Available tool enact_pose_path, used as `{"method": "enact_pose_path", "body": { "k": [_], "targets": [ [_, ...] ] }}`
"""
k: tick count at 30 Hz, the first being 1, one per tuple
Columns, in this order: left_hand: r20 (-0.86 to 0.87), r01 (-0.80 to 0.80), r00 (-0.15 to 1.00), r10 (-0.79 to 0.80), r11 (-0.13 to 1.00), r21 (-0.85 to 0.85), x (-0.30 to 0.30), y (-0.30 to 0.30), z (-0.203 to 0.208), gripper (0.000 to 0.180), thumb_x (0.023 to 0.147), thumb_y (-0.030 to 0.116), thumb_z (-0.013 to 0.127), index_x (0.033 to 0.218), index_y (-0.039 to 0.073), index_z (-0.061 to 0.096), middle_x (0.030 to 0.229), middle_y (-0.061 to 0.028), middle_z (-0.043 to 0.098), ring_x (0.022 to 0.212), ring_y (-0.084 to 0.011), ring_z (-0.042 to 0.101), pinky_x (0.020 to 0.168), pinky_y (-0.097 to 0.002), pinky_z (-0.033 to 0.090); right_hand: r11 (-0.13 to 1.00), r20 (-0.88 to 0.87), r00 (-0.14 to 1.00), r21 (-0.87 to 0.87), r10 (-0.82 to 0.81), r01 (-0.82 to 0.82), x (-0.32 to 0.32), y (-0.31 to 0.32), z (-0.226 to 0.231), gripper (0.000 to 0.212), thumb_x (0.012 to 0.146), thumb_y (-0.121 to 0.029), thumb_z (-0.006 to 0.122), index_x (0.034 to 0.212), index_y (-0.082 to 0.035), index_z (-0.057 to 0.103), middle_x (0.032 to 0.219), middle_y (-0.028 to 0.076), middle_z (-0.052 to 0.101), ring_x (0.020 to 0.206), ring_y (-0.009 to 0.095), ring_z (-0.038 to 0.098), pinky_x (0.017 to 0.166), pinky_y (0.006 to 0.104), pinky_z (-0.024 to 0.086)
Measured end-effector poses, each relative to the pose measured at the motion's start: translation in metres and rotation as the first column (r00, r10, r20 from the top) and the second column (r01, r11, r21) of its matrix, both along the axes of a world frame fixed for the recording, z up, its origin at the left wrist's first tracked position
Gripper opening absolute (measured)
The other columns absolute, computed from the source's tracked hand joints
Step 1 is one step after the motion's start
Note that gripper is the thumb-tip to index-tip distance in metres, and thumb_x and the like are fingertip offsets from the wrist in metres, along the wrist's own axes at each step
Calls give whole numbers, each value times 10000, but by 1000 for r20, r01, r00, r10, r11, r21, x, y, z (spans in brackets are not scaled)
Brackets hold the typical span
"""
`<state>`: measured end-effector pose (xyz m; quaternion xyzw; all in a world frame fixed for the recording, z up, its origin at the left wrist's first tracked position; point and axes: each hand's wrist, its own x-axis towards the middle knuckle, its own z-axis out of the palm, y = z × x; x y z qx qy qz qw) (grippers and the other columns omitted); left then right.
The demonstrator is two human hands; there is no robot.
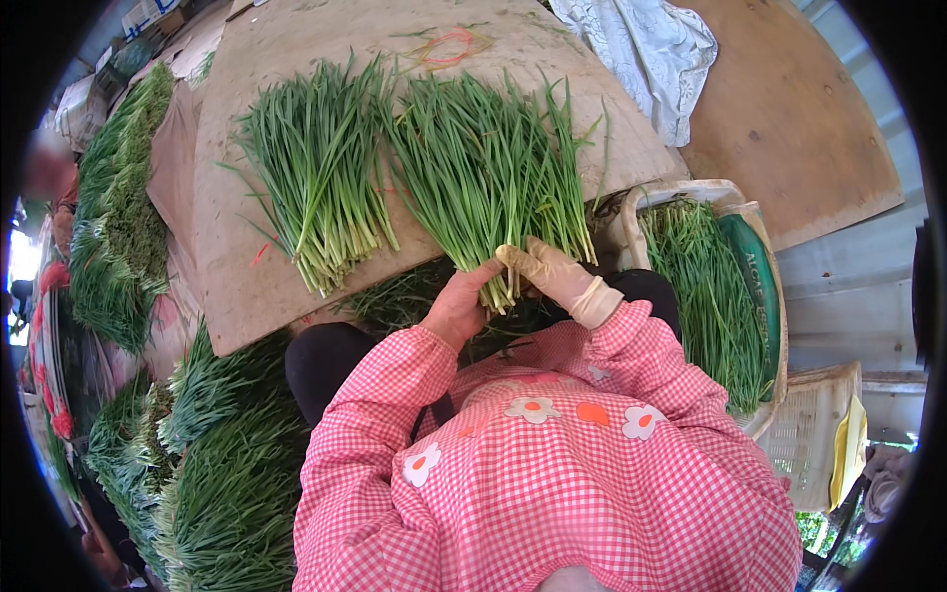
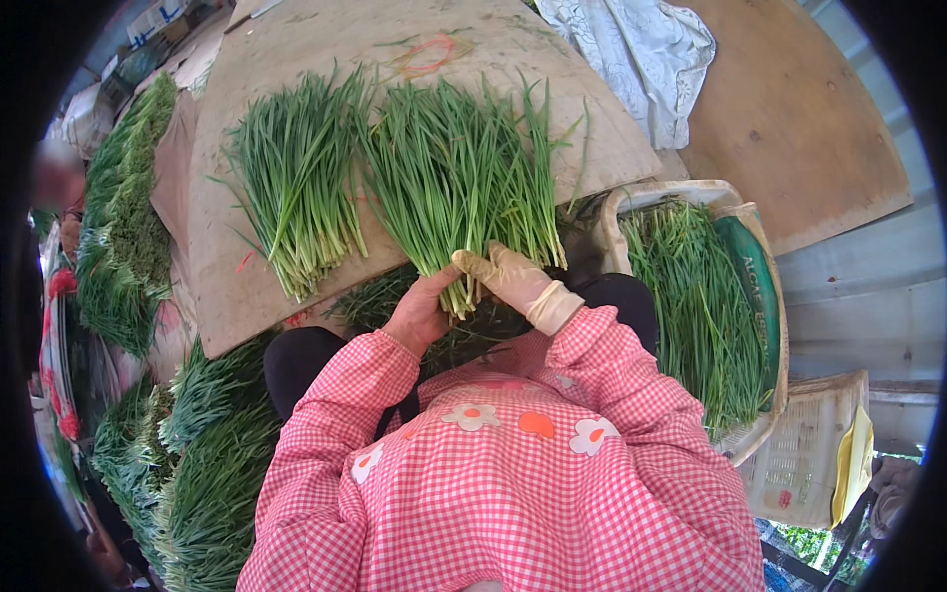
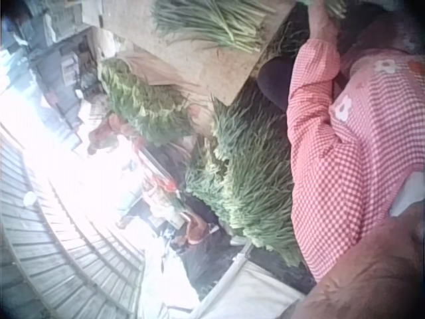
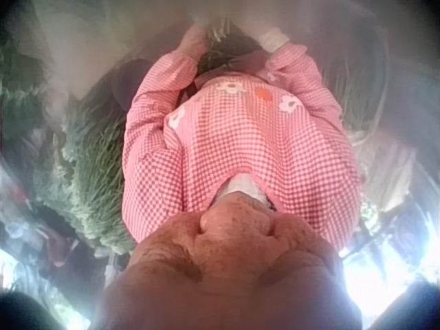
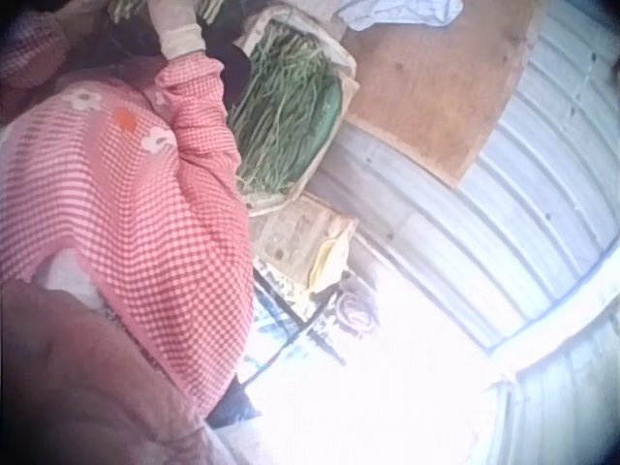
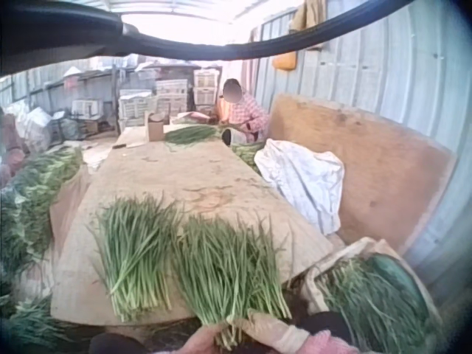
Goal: The person bundles green stalks by hand, gathering them into a bunch and securing them with a yellow tie before placing the bundle into a crate.
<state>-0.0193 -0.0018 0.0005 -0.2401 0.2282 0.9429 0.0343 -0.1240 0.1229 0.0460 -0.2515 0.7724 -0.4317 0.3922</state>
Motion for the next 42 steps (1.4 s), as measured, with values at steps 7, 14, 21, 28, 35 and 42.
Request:
{"method": "enact_pose_path", "body": {
  "k": [7, 14, 21, 28, 35, 42],
  "targets": [
    [17, -74, 997, 74, 997, -2, 7, -4, -8, 165, 843, 158, 601, 947, 34, 568, 810, -56, 604, 717, -192, 598, 616, -332, 521, 921, 418, 875, -182, -245, 345, 1, 4, -2, 297, 844, -307, 623, 942, -35, 555, 751, 17, 604, 637, 88, 558, 573, 205, 456],
    [61, -132, 990, 127, 989, 72, 5, 1, -13, 106, 842, 123, 599, 908, 50, 560, 802, -45, 597, 707, -176, 592, 645, -341, 523, 912, 222, 965, -352, -138, 212, -3, 22, 87, 217, 878, -277, 546, 932, -72, 590, 661, -32, 553, 524, 40, 442, 457, 160, 324],
    [86, -99, 991, 101, 995, -20, 7, -2, -12, 193, 832, 162, 625, 967, 69, 525, 805, -28, 571, 682, -158, 577, 599, -322, 513, 884, -316, 927, -467, -205, 36, -6, 6, 118, 241, 904, -248, 515, 1024, -45, 561, 611, -1, 514, 523, 79, 474, 466, 191, 351],
    [66, -51, 996, 53, 998, -36, 10, 2, -5, 381, 815, 387, 640, 1039, 95, 542, 923, -46, 610, 801, -194, 595, 713, -345, 505, 932, -565, 759, 332, 322, -148, 35, -22, 24, 423, 843, -362, 498, 991, 33, 467, 815, 274, 598, 769, 410, 592, 665, 476, 465],
    [3, -39, 999, 39, 999, 8, 12, -7, -19, 233, 803, 237, 665, 952, 78, 583, 859, -51, 624, 779, -191, 604, 699, -355, 512, 835, -532, 645, 313, 549, -453, 26, -7, 48, 437, 834, -402, 545, 998, 2, 528, 814, 212, 617, 785, 352, 609, 701, 406, 478],
    [75, -97, 993, 95, 995, 33, 9, -4, -11, 216, 766, 158, 666, 934, 77, 556, 767, -26, 579, 645, -157, 564, 569, -330, 496, 974, -841, 538, 167, 59, 154, -32, -41, 28, 363, 795, -337, 627, 958, -31, 522, 883, 170, 610, 830, 333, 596, 724, 404, 458]
  ]
}}
